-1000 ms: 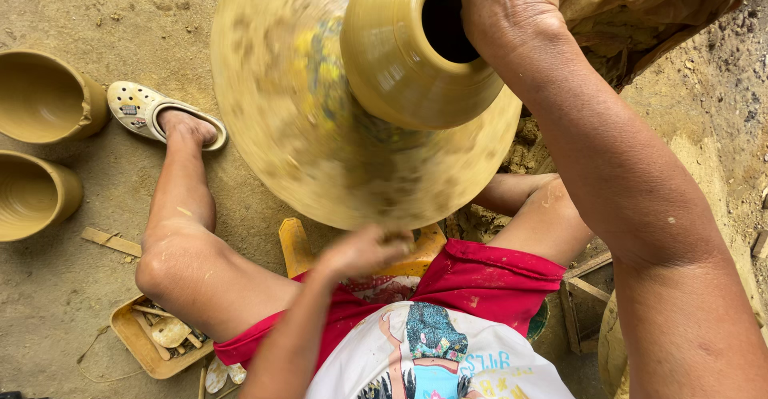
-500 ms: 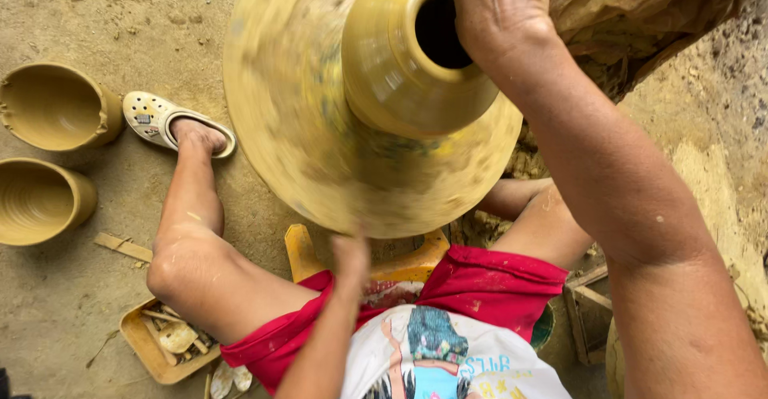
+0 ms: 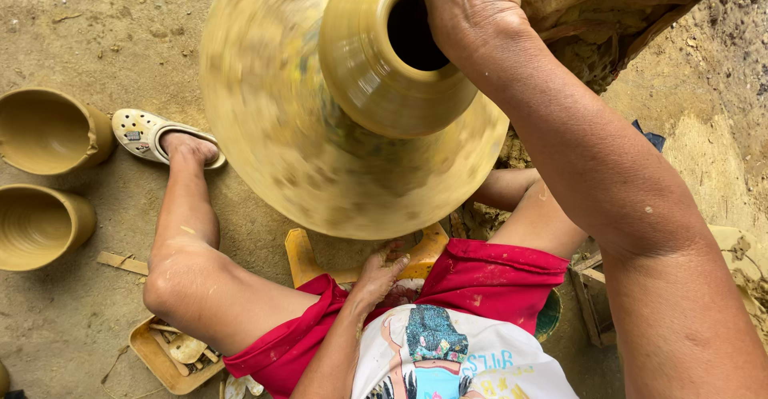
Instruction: The person shapes a clay vessel on a spinning pottery wheel using their hands and a piece of cloth to smooth the exterior and interior walls.
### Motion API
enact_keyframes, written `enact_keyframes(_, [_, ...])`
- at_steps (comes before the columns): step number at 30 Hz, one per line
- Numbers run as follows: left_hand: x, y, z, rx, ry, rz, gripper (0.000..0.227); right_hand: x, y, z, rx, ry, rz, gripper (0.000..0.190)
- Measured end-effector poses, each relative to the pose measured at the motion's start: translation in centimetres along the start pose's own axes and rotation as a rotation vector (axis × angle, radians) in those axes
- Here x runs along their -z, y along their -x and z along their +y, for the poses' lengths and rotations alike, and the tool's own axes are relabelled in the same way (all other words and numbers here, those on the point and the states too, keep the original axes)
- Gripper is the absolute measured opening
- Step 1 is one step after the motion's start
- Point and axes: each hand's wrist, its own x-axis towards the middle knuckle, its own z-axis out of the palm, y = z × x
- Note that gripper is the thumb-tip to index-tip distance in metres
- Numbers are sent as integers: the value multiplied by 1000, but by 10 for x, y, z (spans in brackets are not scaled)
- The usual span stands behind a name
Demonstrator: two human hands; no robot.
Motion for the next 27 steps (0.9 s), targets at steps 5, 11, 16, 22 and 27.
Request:
enact_keyframes(5, [4,-9,-14,-34,13,26,63,-2,-2,2,12,-29,89,17])
enact_keyframes(11, [6,-11,-18,-31,4,34,67,-4,-4,0,-2,-40,37,23])
enact_keyframes(16, [7,-7,-10,-28,19,20,69,-5,-4,-2,-1,15,31,21])
enact_keyframes(22, [7,-4,-4,-41,30,1,70,0,-4,-2,-27,12,24,16])
enact_keyframes(27, [7,2,7,-31,3,-2,70,1,1,-1,-12,30,50,17])
